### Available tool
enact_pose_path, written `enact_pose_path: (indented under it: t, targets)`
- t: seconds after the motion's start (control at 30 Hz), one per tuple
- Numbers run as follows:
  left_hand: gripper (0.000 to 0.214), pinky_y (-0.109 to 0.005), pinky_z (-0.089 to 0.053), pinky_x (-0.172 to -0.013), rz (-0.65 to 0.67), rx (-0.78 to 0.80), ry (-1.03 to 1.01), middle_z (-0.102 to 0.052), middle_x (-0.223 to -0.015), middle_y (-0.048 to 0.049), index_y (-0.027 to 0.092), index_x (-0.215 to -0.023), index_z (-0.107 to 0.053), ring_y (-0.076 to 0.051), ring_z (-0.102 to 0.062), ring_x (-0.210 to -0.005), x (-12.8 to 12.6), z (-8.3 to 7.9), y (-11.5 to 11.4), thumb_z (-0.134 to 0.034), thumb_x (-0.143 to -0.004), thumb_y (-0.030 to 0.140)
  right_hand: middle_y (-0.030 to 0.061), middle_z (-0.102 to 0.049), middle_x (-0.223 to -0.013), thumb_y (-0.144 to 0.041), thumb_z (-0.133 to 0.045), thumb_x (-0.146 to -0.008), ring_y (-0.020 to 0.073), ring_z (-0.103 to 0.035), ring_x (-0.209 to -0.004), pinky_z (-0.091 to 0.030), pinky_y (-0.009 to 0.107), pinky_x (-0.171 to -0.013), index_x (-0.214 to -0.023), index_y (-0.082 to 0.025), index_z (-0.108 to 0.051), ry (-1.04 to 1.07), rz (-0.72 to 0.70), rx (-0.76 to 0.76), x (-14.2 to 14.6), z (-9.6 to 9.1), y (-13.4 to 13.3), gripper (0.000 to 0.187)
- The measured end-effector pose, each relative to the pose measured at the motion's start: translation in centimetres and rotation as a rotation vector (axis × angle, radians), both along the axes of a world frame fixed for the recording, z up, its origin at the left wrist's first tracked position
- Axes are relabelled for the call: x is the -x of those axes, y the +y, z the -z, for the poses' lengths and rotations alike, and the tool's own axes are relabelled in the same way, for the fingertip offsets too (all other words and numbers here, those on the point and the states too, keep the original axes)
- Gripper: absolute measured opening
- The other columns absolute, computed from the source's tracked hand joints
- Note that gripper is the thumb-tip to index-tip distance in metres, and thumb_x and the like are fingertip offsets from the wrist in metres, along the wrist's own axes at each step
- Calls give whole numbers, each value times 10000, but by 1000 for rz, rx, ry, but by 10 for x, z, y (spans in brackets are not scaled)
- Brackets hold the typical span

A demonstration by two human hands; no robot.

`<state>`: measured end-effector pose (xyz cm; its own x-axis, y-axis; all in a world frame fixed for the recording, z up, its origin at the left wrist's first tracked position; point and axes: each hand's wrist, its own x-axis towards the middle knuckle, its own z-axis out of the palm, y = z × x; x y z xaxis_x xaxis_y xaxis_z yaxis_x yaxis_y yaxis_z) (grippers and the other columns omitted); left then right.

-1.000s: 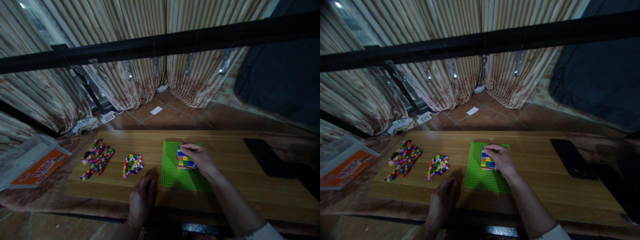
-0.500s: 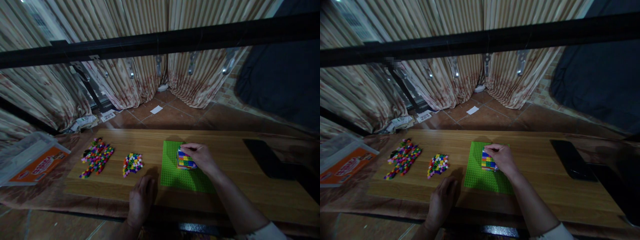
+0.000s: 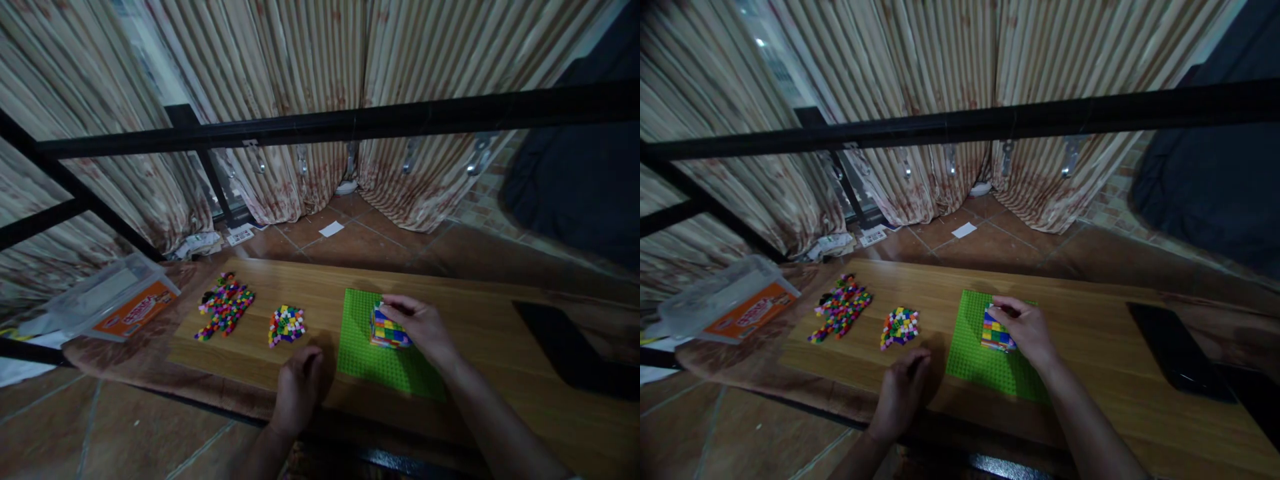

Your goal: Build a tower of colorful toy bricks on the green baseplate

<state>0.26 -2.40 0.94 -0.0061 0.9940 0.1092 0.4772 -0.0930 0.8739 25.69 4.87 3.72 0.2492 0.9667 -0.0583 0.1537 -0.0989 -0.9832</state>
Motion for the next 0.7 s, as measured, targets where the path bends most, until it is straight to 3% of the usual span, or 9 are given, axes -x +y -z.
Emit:
enact_pose_path:
  t: [0.13,0.2,0.4,0.53,0.7]
  targets:
    - [293,-257,-514,-654,-86,186,-376,-688,-777,-29,157,-890,-668,-155,-640,-717,-7,-12,1,-639,-793,432,55,-734,-945,-452,-725,-702,219,-674,-867,-530,380,-816,-921,-221,-737,-111,165,-158,5,-17,-27,319]
    - [350,-239,-496,-592,-80,289,-571,-670,-736,-24,143,-898,-656,-128,-610,-632,-15,-23,1,-683,-748,458,44,-727,-919,-430,-681,-767,207,-666,-868,-524,361,-820,-876,-230,-735,-175,181,-238,14,-29,-47,234]
    - [318,-206,-461,-565,90,409,-931,-638,-735,-20,140,-904,-642,-85,-564,-597,-39,-62,-7,-718,-737,400,38,-705,-979,-314,-625,-848,184,-656,-922,-530,312,-810,-962,-267,-710,-201,-154,-334,54,-50,-99,149]
    - [298,-208,-468,-581,168,343,-921,-617,-720,-7,150,-920,-640,-82,-549,-604,-47,-76,-15,-709,-750,385,33,-691,-1006,-276,-583,-880,173,-646,-944,-528,300,-806,-1056,-292,-688,-238,-250,-359,63,-56,-107,206]
    - [261,-222,-484,-602,217,215,-647,-601,-688,11,172,-934,-626,-105,-564,-630,-46,-82,-20,-672,-784,381,18,-680,-912,-251,-530,-908,157,-638,-863,-518,282,-744,-997,-281,-684,-274,-333,-344,60,-63,-112,180]
